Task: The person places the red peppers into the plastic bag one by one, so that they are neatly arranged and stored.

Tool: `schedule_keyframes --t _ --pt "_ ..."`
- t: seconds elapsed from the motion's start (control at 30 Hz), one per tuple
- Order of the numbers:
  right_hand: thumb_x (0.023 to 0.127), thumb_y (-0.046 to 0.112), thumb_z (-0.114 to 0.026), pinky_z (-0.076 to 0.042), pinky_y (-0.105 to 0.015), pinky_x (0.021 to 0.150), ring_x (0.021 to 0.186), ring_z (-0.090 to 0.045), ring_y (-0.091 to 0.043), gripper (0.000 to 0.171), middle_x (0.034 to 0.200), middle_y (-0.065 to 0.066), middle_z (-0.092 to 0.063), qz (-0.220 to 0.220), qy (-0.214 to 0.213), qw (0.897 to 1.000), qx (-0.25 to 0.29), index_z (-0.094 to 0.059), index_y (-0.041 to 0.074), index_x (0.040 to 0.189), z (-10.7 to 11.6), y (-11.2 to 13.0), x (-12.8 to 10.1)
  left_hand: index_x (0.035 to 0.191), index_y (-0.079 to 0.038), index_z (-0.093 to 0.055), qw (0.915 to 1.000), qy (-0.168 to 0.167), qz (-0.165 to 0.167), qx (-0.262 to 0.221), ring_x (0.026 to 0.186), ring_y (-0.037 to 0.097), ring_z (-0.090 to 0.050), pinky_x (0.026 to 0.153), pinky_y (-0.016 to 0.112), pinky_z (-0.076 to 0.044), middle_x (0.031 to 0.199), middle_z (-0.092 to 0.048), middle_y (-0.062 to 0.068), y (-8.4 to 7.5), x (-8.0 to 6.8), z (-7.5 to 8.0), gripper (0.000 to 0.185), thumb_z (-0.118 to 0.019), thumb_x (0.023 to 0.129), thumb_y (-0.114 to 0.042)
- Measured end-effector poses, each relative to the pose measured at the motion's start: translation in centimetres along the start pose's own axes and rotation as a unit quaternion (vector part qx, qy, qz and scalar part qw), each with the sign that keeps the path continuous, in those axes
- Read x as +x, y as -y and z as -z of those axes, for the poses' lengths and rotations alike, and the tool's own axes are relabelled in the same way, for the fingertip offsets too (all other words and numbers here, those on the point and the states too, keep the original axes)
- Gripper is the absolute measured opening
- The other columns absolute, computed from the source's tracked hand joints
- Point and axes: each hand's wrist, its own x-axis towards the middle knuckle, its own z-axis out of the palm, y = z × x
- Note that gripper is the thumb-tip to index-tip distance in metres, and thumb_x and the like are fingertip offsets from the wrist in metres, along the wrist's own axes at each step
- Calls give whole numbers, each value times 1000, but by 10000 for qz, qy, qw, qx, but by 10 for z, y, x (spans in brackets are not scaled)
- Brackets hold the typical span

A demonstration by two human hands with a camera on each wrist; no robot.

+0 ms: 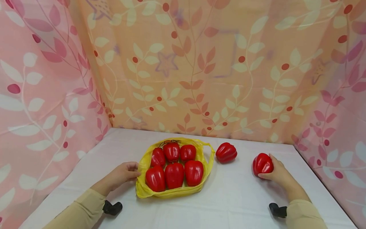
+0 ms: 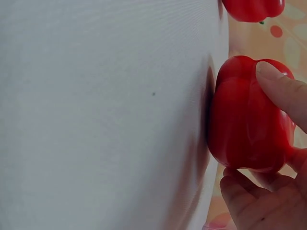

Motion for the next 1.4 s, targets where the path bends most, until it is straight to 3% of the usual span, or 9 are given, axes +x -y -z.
schedule_keyframes --t 0.37,0.53,0.83,1.4 --pt "65 50 -75 -32 -67 86 115 -17 -59 124 132 -42 -14 -225 -53 9997 74 4 -12 138 0 -2 0 99 -2 -59 10000 4 -4 11 75 19 -55 73 31 -52 84 -59 7 -1 0 0 23 -66 83 -17" --pt "64 52 -75 -36 -64 85 113 -22 -57 120 129 -40 -21 -246 -62 9997 36 -5 -15 136 1 -2 -3 99 -1 -59 10000 -4 5 -29 75 18 -56 73 31 -52 84 -59 7 -1 -1 0 23 -66 83 -16" --pt "64 57 -73 -46 -57 76 112 -24 -56 123 131 -38 -21 -131 5 9999 102 -2 -10 139 11 0 -6 99 -2 -60 10000 -33 -19 -6 75 18 -56 73 32 -52 84 -60 7 1 0 0 23 -67 83 -17" --pt "65 45 -78 -51 -49 72 113 -29 -53 115 131 -34 -27 566 -146 9978 321 -8 -3 142 19 48 -4 99 -2 -60 10000 -69 -31 23 74 19 -55 71 32 -51 84 -60 7 1 0 0 24 -67 83 -19"
